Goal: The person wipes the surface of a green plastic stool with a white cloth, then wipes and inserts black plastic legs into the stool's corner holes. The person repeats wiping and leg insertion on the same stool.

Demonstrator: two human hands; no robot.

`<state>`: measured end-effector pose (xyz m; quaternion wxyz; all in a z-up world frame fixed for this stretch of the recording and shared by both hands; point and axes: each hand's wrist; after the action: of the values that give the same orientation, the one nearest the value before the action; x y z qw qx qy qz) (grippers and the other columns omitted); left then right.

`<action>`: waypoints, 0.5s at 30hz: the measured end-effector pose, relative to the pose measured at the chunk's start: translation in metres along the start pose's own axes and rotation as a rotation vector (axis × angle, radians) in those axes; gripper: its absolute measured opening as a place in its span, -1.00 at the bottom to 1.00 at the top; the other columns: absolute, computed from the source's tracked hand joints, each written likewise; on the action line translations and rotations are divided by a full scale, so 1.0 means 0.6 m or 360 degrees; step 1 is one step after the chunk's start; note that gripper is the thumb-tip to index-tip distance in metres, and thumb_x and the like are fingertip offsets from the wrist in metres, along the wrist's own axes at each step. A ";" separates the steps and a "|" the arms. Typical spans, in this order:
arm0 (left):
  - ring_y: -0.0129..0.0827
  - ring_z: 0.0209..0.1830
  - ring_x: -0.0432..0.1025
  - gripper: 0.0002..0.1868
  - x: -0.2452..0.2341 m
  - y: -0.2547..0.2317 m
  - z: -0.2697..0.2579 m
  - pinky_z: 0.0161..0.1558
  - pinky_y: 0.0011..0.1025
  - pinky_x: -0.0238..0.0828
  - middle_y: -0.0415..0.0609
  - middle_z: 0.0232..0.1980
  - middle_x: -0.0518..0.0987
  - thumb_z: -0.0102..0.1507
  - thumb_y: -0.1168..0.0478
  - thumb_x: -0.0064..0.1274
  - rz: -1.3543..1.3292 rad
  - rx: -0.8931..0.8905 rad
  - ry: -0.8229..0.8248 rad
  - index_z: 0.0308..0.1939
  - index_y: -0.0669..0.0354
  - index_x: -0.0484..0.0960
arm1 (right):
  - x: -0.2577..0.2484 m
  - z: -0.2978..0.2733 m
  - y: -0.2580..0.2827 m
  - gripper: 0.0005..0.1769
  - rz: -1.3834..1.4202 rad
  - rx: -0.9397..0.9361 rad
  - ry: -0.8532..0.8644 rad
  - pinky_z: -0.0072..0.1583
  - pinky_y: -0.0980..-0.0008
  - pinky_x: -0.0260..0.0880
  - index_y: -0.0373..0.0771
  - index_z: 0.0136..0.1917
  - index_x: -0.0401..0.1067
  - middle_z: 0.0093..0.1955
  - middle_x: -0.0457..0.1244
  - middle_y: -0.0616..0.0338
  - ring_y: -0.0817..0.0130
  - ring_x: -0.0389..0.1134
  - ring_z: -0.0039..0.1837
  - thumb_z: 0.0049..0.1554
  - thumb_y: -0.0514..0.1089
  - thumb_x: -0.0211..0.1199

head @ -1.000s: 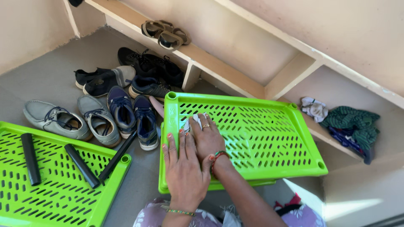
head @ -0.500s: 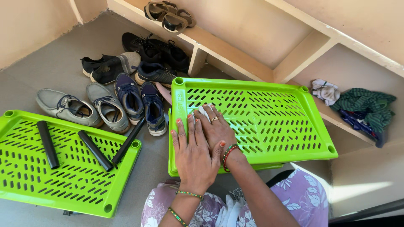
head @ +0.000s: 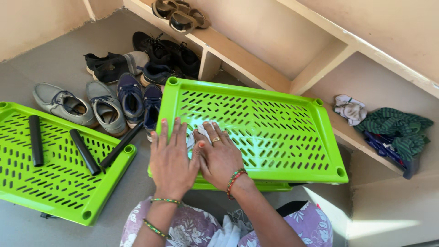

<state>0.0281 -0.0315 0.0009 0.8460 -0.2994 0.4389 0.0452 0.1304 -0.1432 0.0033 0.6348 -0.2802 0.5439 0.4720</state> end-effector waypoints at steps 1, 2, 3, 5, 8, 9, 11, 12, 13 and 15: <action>0.08 0.64 0.00 -0.25 0.003 -0.002 -0.001 0.57 0.08 -0.22 0.14 0.52 0.35 0.40 -0.29 -0.22 0.0047 0.0006 0.0004 0.37 0.28 0.45 | -0.012 -0.019 -0.017 -0.37 0.0015 0.0018 -0.0007 0.50 -0.15 0.00 -0.21 0.47 0.26 0.55 0.06 -0.24 -0.19 0.02 0.59 0.18 0.02 0.14; 0.08 0.62 0.00 -0.23 0.006 -0.004 -0.004 0.55 0.09 -0.23 0.13 0.50 0.36 0.36 -0.30 -0.20 0.0158 0.0022 0.0021 0.37 0.27 0.45 | -0.023 -0.039 -0.036 -0.36 0.0029 0.0040 -0.0009 0.49 -0.17 0.01 -0.19 0.47 0.27 0.55 0.07 -0.23 -0.18 0.03 0.58 0.17 0.03 0.15; 0.07 0.61 -0.01 -0.22 0.010 -0.006 -0.006 0.53 0.09 -0.23 0.11 0.48 0.37 0.32 -0.31 -0.19 0.0270 0.0039 0.0037 0.36 0.25 0.46 | -0.033 -0.055 -0.060 -0.36 -0.0030 0.0117 0.0003 0.48 -0.19 0.00 -0.17 0.47 0.27 0.55 0.07 -0.22 -0.18 0.04 0.57 0.16 0.03 0.16; 0.05 0.61 -0.01 -0.20 0.014 -0.010 -0.011 0.52 0.10 -0.23 0.08 0.48 0.36 0.29 -0.33 -0.17 0.0409 0.0060 0.0053 0.37 0.21 0.46 | -0.056 -0.080 -0.118 -0.36 -0.0152 0.0277 0.0024 0.47 -0.22 -0.01 -0.12 0.46 0.28 0.54 0.08 -0.21 -0.18 0.05 0.55 0.14 0.04 0.19; 0.01 0.63 -0.02 -0.21 0.018 -0.012 -0.004 0.52 0.09 -0.24 0.04 0.52 0.34 0.29 -0.34 -0.18 0.0497 0.0075 0.0046 0.40 0.14 0.44 | -0.079 -0.097 -0.193 -0.34 -0.0272 0.0609 -0.0046 0.45 -0.20 -0.01 -0.19 0.48 0.23 0.53 0.04 -0.33 -0.26 -0.01 0.56 0.17 0.07 0.17; 0.01 0.63 -0.03 -0.21 0.021 -0.013 -0.001 0.52 0.09 -0.24 0.03 0.52 0.33 0.29 -0.34 -0.18 0.0534 0.0073 0.0058 0.40 0.12 0.43 | -0.078 -0.089 -0.206 -0.34 -0.0332 0.0623 -0.0111 0.46 -0.19 -0.01 -0.23 0.47 0.22 0.51 0.03 -0.37 -0.30 -0.01 0.56 0.18 0.08 0.16; 0.00 0.64 -0.04 -0.20 0.026 -0.013 -0.001 0.51 0.09 -0.24 0.01 0.53 0.32 0.28 -0.34 -0.19 0.0585 0.0078 0.0074 0.42 0.11 0.42 | -0.065 -0.078 -0.200 -0.32 -0.0435 0.0653 -0.0223 0.48 -0.17 -0.01 -0.32 0.47 0.21 0.49 0.03 -0.47 -0.37 0.00 0.55 0.21 0.09 0.15; 0.00 0.64 -0.04 -0.20 0.028 -0.010 -0.003 0.52 0.09 -0.24 0.01 0.54 0.32 0.28 -0.33 -0.19 0.0596 0.0084 0.0070 0.43 0.11 0.41 | -0.054 -0.071 -0.180 -0.32 -0.0318 0.0619 -0.0212 0.47 -0.18 -0.02 -0.31 0.46 0.21 0.48 0.03 -0.48 -0.41 -0.01 0.53 0.19 0.09 0.15; -0.01 0.65 -0.05 -0.19 0.029 -0.006 -0.004 0.52 0.08 -0.24 0.00 0.54 0.31 0.28 -0.33 -0.19 0.0607 0.0090 0.0066 0.44 0.11 0.40 | -0.043 -0.062 -0.149 -0.32 -0.0201 0.0584 -0.0201 0.46 -0.19 -0.02 -0.30 0.45 0.22 0.48 0.04 -0.49 -0.45 -0.01 0.52 0.18 0.09 0.16; -0.02 0.65 -0.05 -0.22 0.032 -0.001 -0.007 0.53 0.09 -0.23 0.00 0.55 0.30 0.30 -0.31 -0.20 0.0571 0.0097 0.0065 0.45 0.09 0.40 | -0.032 -0.050 -0.080 -0.39 -0.0040 0.0326 -0.0141 0.49 -0.17 -0.01 -0.21 0.41 0.31 0.43 0.13 -0.34 -0.46 0.02 0.51 0.15 0.04 0.17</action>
<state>0.0371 -0.0378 -0.0152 0.8238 -0.1914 0.5037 0.1760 0.1614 -0.1940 0.0065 0.6893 -0.1994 0.5571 0.4179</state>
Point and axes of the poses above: each hand's wrist, its own z-axis towards the middle knuckle, its own x-axis out of the palm, y = z × x
